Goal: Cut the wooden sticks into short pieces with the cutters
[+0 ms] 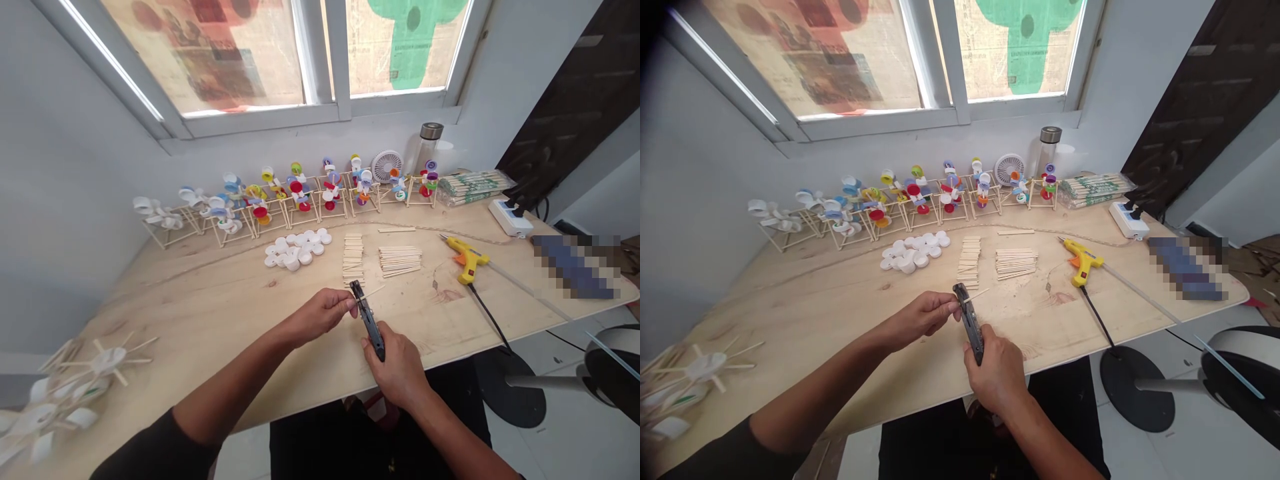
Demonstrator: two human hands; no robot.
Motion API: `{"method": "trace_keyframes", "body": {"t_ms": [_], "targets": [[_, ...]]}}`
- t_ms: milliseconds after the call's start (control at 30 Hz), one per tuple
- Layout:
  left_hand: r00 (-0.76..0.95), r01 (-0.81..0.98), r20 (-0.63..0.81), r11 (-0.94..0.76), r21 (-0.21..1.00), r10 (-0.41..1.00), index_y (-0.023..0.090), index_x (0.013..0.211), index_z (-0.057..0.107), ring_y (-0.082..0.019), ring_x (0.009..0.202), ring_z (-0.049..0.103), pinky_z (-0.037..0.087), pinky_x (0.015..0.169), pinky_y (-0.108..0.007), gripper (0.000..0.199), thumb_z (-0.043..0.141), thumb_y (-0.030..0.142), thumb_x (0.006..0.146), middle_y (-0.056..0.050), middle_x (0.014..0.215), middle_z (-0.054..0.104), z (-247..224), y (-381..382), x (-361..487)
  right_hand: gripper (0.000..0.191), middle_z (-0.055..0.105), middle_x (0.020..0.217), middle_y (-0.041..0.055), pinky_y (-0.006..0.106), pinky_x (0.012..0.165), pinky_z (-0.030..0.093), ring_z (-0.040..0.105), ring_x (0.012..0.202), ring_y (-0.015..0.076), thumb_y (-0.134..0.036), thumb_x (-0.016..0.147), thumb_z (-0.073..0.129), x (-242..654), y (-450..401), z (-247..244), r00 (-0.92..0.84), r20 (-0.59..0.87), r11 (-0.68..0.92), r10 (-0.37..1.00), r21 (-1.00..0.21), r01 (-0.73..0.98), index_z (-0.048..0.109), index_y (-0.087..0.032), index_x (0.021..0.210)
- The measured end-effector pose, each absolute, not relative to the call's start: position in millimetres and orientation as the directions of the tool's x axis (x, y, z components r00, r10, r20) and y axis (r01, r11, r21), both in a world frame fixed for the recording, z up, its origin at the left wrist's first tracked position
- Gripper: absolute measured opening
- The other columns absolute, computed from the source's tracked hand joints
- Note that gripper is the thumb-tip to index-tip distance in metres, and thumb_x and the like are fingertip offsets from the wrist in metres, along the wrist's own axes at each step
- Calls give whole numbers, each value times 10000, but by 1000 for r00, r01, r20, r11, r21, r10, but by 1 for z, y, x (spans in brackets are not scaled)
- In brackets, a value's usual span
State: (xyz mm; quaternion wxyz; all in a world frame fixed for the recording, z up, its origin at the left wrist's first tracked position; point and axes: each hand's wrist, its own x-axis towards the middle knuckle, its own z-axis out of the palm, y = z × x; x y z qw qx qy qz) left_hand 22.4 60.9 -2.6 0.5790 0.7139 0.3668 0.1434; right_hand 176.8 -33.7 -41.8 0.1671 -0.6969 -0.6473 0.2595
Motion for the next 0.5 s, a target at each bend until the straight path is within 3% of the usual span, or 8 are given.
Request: {"method": "trace_keyframes", "body": {"t_ms": [133, 233, 300, 367, 500], "targets": [[578, 538, -3, -378, 753, 816, 169, 787, 549, -117, 626, 504, 375, 588, -213, 269, 351, 330, 874, -13, 706, 580, -11, 48, 26, 124, 610, 641, 4, 227, 522, 254, 564, 611, 169, -311, 820, 449, 178, -33, -39, 12, -162, -110, 987, -613, 782, 507, -202, 810], [512, 716, 82, -478, 510, 855, 173, 772, 535, -132, 597, 502, 330, 545, -219, 258, 326, 282, 877, -25, 683, 578, -20, 38, 29, 126, 607, 634, -3, 225, 532, 266, 564, 612, 164, -315, 818, 455, 179, -34, -36, -3, -181, -117, 983, -646, 754, 511, -205, 795], [509, 755, 95, -496, 428, 856, 172, 751, 527, -134, 572, 485, 305, 530, -226, 269, 309, 263, 879, -25, 649, 560, -22, 36, 30, 127, 601, 624, -7, 225, 537, 271, 559, 603, 160, -315, 817, 460, 180, -34, -34, -13, -193, -121, 981, -663, 739, 519, -204, 799], [535, 713, 56, -486, 506, 843, 171, 752, 523, -128, 568, 476, 309, 540, -228, 269, 309, 270, 881, -19, 639, 551, -20, 38, 30, 130, 602, 631, -6, 226, 543, 277, 560, 605, 159, -314, 816, 462, 181, -35, -33, -26, -201, -120, 979, -680, 724, 527, -202, 812], [606, 464, -81, -269, 844, 791, 161, 745, 532, -100, 555, 436, 335, 547, -211, 288, 361, 356, 869, 9, 603, 498, -11, 49, 25, 140, 606, 653, -1, 229, 559, 287, 563, 625, 163, -314, 817, 459, 182, -36, -31, -39, -199, -111, 979, -688, 717, 532, -197, 835]]}}
